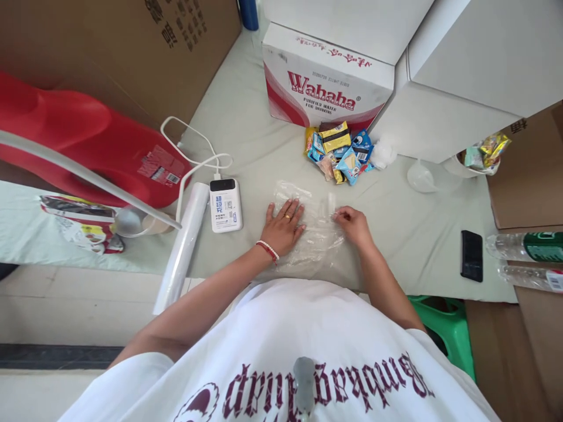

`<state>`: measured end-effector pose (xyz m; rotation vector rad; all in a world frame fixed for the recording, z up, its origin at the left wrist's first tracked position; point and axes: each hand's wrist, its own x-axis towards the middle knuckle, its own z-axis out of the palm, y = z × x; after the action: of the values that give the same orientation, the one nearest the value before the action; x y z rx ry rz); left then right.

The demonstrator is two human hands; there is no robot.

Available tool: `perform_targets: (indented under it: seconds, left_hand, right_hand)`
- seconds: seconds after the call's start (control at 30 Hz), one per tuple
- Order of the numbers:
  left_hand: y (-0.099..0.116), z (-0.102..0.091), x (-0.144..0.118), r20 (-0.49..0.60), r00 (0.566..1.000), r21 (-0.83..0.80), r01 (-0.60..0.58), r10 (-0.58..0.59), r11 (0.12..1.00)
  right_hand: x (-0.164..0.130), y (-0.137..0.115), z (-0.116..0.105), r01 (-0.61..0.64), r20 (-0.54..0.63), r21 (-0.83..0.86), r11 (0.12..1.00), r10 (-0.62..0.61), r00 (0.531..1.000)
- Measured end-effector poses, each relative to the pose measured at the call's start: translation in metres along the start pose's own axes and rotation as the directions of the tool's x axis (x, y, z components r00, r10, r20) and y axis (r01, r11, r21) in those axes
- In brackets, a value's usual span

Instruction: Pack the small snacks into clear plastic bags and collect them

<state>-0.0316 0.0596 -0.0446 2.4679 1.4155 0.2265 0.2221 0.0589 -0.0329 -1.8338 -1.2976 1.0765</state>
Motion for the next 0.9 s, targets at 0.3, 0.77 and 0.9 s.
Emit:
perform_targets:
  seconds: [0.3,0.77,0.9]
  left_hand:
    - [0.009,-0.003,0.013,-0.046,0.981,-0.110,0.185,-0.191,0.977]
    - [-0.013,-0.011,-0.026,-0.008,0.997,-0.048,0.075,-0.075,0.996]
    - [-0.003,-0.012,-0.026,-0.053,0.991,-0.003,0.124,-0.124,0.992]
  right_hand:
    - [-0.021,0.005,-0.051,-0.205,-0.246,0.038,0.978,0.208,0.947]
    - [-0.015,0.020,-0.125,-0.056,-0.003,-0.368,0.928,0.059,0.998]
    - [0.062,-0.024,-0.096,0.166,-0.081,-0.571,0.804,-0.256,0.963]
